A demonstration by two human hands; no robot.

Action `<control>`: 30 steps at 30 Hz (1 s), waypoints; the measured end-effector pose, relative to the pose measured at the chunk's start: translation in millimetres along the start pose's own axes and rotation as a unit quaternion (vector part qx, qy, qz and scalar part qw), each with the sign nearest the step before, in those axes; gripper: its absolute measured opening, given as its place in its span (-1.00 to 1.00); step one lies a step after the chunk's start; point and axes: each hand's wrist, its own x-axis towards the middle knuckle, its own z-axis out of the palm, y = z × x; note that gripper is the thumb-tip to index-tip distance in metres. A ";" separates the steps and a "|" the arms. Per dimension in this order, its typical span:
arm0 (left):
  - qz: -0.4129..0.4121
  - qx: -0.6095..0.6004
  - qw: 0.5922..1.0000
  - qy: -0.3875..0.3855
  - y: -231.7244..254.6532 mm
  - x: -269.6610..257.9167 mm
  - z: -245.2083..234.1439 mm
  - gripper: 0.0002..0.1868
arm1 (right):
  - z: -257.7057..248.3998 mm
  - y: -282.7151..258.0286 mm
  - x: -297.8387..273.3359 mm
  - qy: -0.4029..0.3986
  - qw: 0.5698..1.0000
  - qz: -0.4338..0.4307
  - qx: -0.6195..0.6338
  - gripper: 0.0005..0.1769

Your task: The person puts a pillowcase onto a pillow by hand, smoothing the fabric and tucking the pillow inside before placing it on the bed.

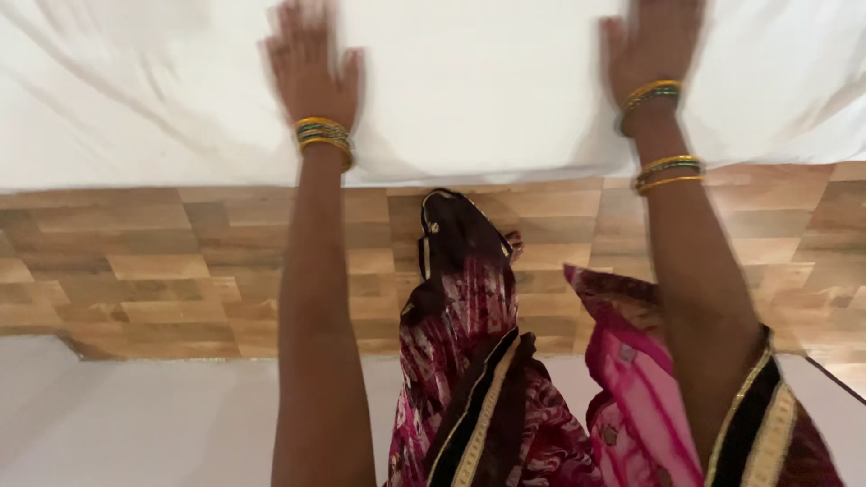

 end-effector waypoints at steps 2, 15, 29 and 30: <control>-0.098 -0.006 0.994 0.047 -38.4 -7.6 -13.0 -0.25 | -28.0 57.0 -2.1 -0.046 0.991 0.100 -0.072 -0.25; -0.162 0.066 0.983 0.050 19.2 9.0 23.6 -0.29 | -104.4 129.7 -38.7 -0.013 0.964 0.259 -0.056 -0.20; 0.004 -0.042 0.997 0.057 138.0 -26.9 21.5 -0.15 | -71.2 174.9 -47.7 0.091 0.980 0.178 -0.028 -0.24; 0.003 -0.045 0.997 0.069 141.0 -22.9 23.0 -0.15 | -70.8 179.3 -46.6 0.094 0.979 0.177 -0.028 -0.24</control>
